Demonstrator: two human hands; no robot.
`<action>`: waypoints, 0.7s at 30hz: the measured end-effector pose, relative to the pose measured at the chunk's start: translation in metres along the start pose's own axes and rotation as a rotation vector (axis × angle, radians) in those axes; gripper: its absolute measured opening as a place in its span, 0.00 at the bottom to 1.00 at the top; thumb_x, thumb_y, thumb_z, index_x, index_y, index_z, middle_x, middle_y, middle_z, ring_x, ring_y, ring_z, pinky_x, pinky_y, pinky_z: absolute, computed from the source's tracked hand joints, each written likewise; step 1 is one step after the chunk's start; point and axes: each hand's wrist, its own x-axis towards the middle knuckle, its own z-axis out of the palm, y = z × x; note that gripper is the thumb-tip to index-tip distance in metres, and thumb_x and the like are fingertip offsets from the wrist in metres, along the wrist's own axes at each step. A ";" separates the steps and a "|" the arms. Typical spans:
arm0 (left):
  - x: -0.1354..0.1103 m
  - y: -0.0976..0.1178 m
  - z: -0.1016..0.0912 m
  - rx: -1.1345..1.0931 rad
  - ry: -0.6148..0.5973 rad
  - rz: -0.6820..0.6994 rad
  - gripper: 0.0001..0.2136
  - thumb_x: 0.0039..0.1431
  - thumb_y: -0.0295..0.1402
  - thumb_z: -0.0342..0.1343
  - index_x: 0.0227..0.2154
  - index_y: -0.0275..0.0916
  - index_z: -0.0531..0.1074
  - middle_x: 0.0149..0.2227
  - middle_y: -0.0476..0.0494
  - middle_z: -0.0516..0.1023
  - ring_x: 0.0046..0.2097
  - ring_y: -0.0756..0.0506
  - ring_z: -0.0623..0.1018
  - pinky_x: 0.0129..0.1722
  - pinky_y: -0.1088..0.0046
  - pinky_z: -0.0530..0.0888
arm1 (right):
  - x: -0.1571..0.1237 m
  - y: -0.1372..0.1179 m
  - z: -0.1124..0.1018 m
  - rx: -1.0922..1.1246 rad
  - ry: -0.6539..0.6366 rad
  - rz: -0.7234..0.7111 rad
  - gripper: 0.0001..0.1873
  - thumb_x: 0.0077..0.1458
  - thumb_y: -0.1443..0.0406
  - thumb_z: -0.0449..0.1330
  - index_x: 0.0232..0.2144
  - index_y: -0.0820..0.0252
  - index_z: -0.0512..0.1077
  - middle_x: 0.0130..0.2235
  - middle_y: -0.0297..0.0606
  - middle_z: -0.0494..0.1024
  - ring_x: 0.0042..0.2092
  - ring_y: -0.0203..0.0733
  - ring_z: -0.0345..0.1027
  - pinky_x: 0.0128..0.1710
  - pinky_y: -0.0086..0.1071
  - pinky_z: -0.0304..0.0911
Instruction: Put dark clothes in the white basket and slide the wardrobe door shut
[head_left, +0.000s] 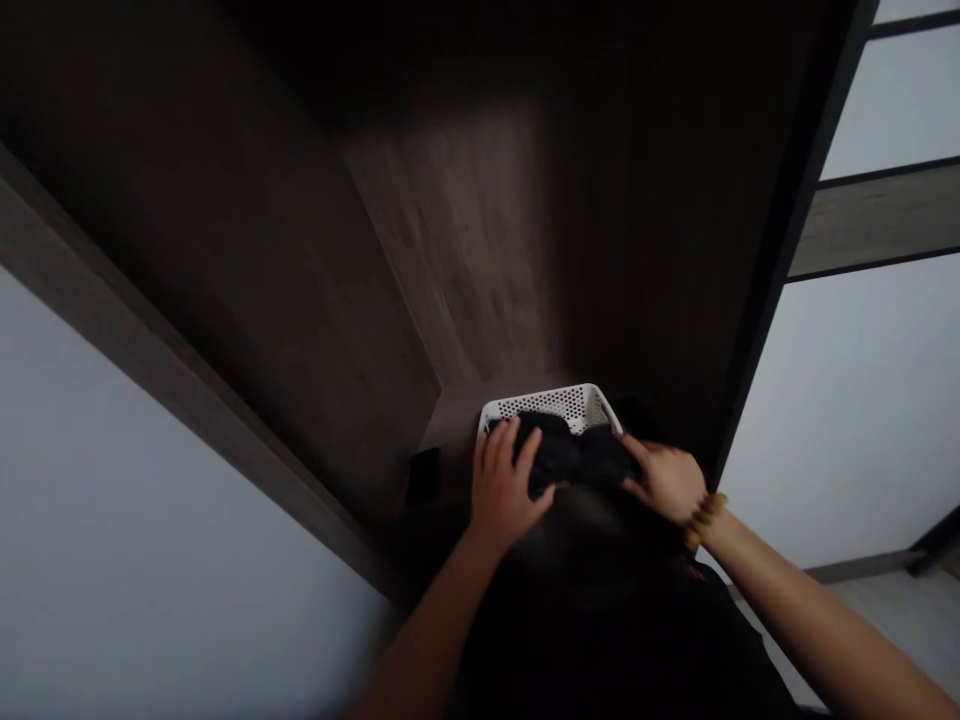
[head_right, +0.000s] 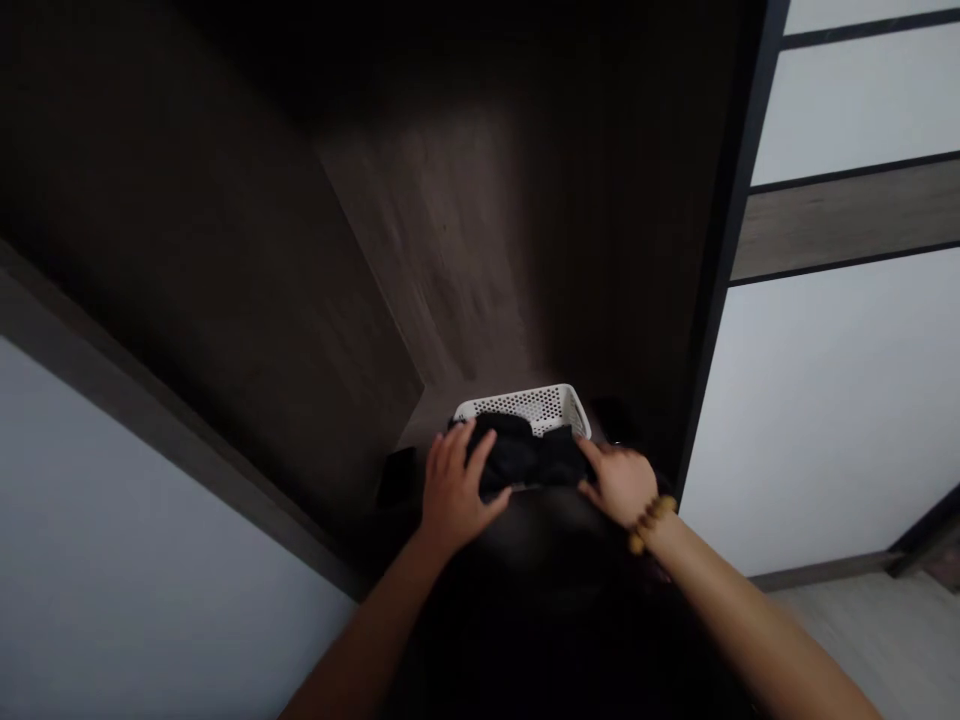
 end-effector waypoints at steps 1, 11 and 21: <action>0.016 -0.010 0.000 0.032 0.040 -0.074 0.44 0.50 0.50 0.65 0.68 0.39 0.60 0.73 0.38 0.46 0.72 0.34 0.49 0.72 0.57 0.42 | 0.020 -0.008 -0.011 -0.028 0.053 0.003 0.38 0.58 0.47 0.41 0.69 0.32 0.36 0.62 0.36 0.57 0.62 0.35 0.61 0.67 0.37 0.64; 0.057 -0.087 0.062 0.023 -0.526 -0.393 0.60 0.48 0.64 0.62 0.74 0.36 0.40 0.73 0.30 0.40 0.73 0.33 0.47 0.68 0.57 0.55 | 0.142 -0.059 -0.008 -0.062 -0.044 -0.149 0.37 0.55 0.55 0.51 0.66 0.45 0.54 0.57 0.42 0.61 0.64 0.29 0.53 0.73 0.35 0.57; 0.097 -0.121 0.123 0.067 -0.388 -0.408 0.56 0.46 0.67 0.60 0.72 0.39 0.50 0.72 0.30 0.47 0.69 0.30 0.56 0.67 0.55 0.57 | 0.194 -0.065 0.031 -0.161 0.027 0.070 0.56 0.39 0.26 0.48 0.65 0.42 0.53 0.64 0.43 0.46 0.66 0.55 0.39 0.64 0.58 0.50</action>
